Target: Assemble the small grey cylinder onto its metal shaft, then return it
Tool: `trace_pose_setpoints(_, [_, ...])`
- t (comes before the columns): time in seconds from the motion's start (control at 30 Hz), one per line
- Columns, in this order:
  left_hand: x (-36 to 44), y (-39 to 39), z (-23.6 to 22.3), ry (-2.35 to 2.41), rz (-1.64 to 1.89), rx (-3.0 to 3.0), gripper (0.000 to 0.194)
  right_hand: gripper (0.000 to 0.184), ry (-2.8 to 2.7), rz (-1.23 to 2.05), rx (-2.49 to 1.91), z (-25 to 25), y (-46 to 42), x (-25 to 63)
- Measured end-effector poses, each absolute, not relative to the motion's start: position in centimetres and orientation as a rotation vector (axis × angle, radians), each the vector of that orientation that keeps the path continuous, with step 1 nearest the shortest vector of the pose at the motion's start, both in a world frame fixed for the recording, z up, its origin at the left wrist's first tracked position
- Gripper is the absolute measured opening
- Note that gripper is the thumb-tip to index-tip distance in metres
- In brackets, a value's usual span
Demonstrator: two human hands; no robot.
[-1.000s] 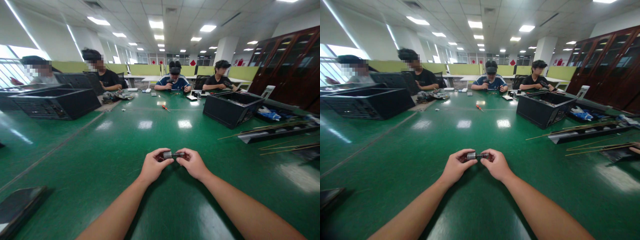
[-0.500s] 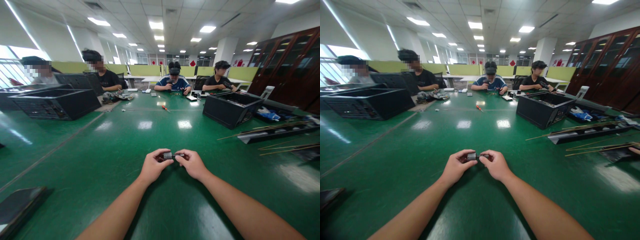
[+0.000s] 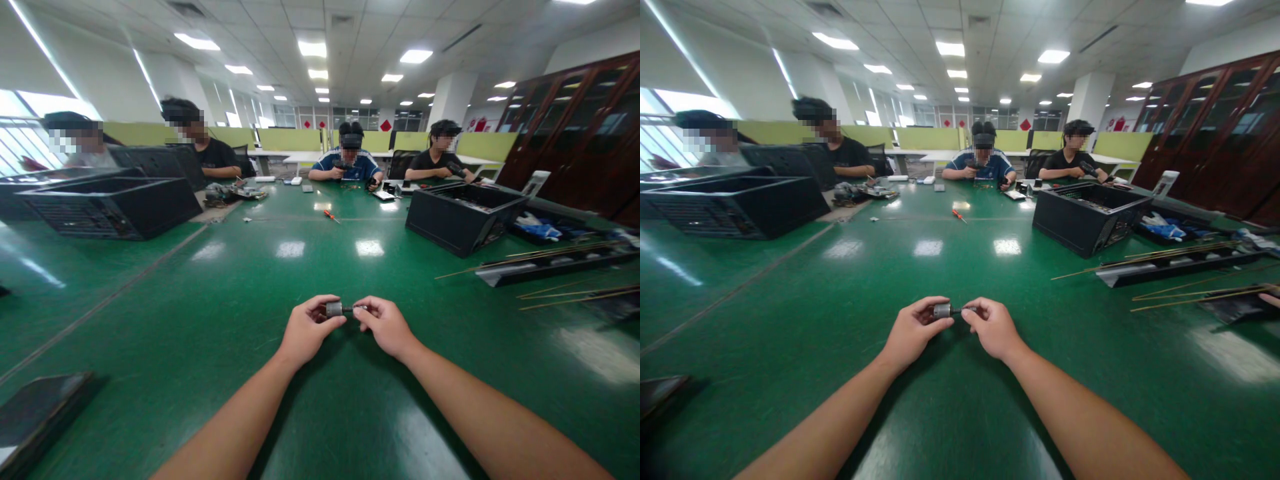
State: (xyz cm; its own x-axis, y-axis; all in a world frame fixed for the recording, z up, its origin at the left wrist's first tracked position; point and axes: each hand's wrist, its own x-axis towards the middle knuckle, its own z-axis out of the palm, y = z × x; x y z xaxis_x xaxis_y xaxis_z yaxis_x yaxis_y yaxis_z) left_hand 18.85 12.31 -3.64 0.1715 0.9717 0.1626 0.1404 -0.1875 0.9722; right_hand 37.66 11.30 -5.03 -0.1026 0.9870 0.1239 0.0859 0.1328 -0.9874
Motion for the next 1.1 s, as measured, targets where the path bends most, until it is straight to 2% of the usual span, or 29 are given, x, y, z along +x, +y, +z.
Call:
trace_pose_setpoints(0.37, [18.84, 12.28, -3.55, 1.117, 1.146, 1.504, 0.045, 0.025, -1.396, 1.110, -1.142, -4.94, 11.46, 37.82])
trace_pose_setpoints(0.57, [18.91, 12.19, -3.34, 1.130, 1.148, 1.501, 0.046, 0.019, -1.356, 1.120, -1.110, -5.12, 11.47, 37.94])
trace_pose_setpoints(1.1, [18.78, 12.27, -3.57, 1.124, 1.174, 1.484, 0.045, 0.019, -1.305, 1.129, -1.080, -5.30, 11.48, 37.99])
